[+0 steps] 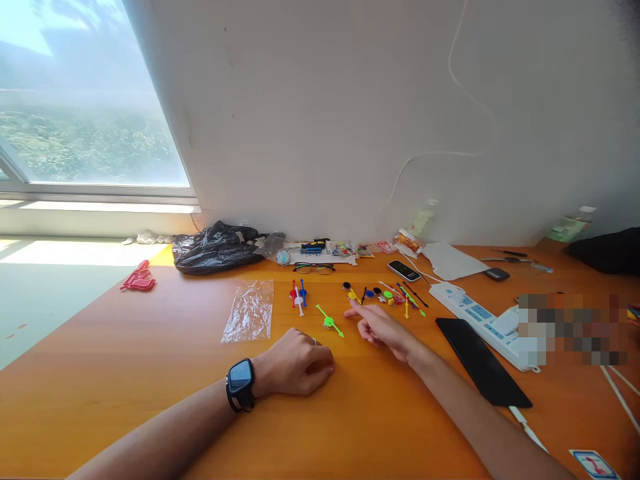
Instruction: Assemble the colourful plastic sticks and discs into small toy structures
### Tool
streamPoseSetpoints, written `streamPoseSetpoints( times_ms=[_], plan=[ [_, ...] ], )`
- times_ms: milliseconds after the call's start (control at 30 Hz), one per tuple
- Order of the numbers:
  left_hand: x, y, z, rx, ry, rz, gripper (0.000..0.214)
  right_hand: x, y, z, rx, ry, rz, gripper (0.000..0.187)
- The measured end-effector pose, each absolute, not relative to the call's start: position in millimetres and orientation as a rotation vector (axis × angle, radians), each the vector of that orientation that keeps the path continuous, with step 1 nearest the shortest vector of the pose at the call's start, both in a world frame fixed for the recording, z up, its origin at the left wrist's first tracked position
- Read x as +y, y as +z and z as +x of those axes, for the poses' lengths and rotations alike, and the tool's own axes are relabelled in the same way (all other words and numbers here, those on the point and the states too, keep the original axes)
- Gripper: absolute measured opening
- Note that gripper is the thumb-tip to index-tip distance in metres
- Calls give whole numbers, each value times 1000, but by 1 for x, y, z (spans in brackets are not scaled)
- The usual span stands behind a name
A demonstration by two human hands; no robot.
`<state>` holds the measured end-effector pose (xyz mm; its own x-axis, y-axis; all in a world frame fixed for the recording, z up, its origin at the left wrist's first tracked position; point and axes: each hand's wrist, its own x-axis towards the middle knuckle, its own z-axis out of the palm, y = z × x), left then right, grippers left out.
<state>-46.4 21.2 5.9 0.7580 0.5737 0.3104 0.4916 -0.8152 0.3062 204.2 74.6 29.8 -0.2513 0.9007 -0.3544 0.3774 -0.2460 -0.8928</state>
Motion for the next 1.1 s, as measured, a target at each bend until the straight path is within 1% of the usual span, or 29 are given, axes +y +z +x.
streamPoseSetpoints(
  times_ms=[100, 167, 367, 600, 833, 1000, 1100],
  plan=[
    [20, 5, -46, 821, 627, 2756, 21, 71, 36, 205, -1706, 1728, -1387, 79],
    [20, 5, -46, 782, 650, 2762, 25, 71, 36, 206, -1732, 1756, -1287, 83],
    [19, 4, -46, 721, 692, 2773, 29, 79, 31, 208, -1531, 1608, -1269, 70],
    [20, 4, -46, 749, 765, 2803, 29, 84, 29, 209, -1454, 1531, -1280, 60],
    [22, 16, -44, 744, 849, 2860, 13, 92, 27, 214, -1385, 1435, -1279, 56],
    [23, 13, -42, 674, 756, 2888, 30, 91, 27, 211, -1423, 1400, -1287, 56],
    [24, 8, -39, 666, 719, 2912, 32, 91, 26, 209, -1441, 1387, -1287, 56]
  ],
)
